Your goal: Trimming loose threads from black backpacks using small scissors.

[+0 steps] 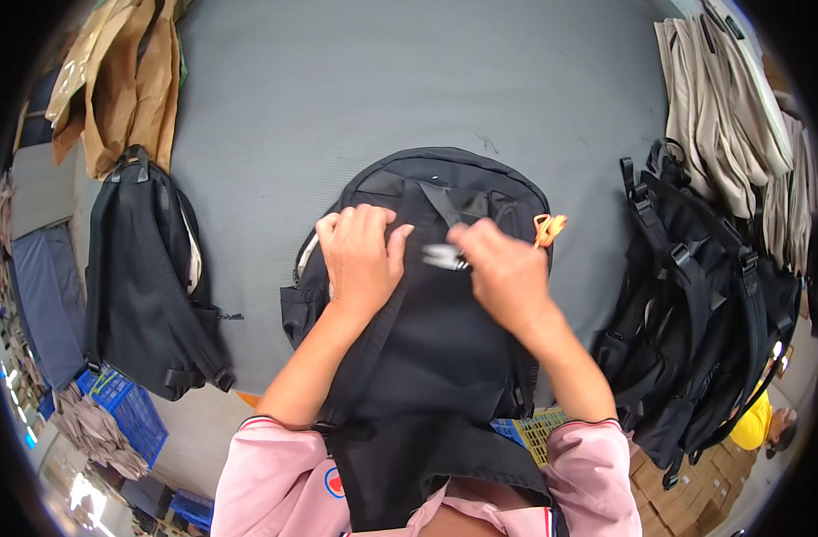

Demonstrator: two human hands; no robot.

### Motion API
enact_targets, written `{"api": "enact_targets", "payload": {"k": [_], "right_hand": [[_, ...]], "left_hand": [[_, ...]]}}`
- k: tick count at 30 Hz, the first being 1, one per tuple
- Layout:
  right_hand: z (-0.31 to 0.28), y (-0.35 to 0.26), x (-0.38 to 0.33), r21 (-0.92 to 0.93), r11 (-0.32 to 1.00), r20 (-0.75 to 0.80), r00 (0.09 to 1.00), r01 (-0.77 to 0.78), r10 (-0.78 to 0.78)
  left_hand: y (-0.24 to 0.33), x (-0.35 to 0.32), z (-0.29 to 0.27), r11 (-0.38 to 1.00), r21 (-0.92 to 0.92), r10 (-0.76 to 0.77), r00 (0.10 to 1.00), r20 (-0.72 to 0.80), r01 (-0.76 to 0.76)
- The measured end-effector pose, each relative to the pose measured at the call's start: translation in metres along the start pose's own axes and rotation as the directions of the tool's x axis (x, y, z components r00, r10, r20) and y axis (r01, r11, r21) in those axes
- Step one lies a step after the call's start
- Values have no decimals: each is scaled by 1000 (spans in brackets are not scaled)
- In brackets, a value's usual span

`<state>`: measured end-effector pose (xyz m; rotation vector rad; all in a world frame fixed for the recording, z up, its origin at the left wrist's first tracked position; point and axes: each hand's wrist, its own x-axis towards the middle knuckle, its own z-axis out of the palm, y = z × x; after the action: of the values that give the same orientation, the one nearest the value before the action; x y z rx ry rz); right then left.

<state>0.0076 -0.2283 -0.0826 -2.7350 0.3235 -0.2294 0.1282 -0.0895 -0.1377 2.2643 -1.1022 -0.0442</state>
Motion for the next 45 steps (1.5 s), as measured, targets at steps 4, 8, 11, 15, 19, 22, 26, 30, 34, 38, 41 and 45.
{"api": "enact_targets", "payload": {"k": [4, 8, 11, 15, 19, 22, 26, 30, 34, 38, 41, 45], "right_hand": [[18, -4, -19, 2, 1000, -63, 998, -22, 22], [15, -7, -21, 76, 997, -117, 993, 23, -14], [16, -14, -27, 91, 995, -133, 990, 49, -36], [11, -22, -31, 125, 992, -102, 994, -12, 25], [10, -21, -33, 138, 990, -115, 993, -8, 24], [14, -18, -35, 129, 990, -160, 987, 55, -34], [17, -19, -32, 119, 993, -149, 989, 12, 6], [23, -20, -31, 72, 997, -127, 992, 12, -3], [26, -18, -37, 77, 997, -133, 991, -5, 16], [26, -20, -33, 99, 995, -123, 992, -10, 22], [20, -20, -27, 180, 983, -139, 988, -44, 70], [7, -12, -26, 270, 956, -196, 966, -112, 169]], "left_hand": [[-1, 1, 3, 1000, -2, -21, 1000, 15, 21], [0, 1, 3, 1000, -7, -25, 1000, 13, 25], [0, 1, 0, 999, -30, -45, 999, -10, 45], [10, 10, -11, 998, -48, -35, 998, -52, 33], [18, 34, -31, 981, -125, 131, 984, -118, -146], [19, 60, -35, 948, -88, 304, 952, -26, -305], [8, 81, -26, 915, -59, 400, 879, 259, -399], [1, 79, -8, 970, -159, 211, 958, 196, -182], [5, 99, -26, 983, -179, 129, 825, 550, -34], [29, 119, -16, 991, 89, 17, 750, 662, -101], [0, 105, 21, 984, 42, 147, 921, 361, -174], [-9, 123, 13, 855, -461, -219, 971, 92, 237]]}}
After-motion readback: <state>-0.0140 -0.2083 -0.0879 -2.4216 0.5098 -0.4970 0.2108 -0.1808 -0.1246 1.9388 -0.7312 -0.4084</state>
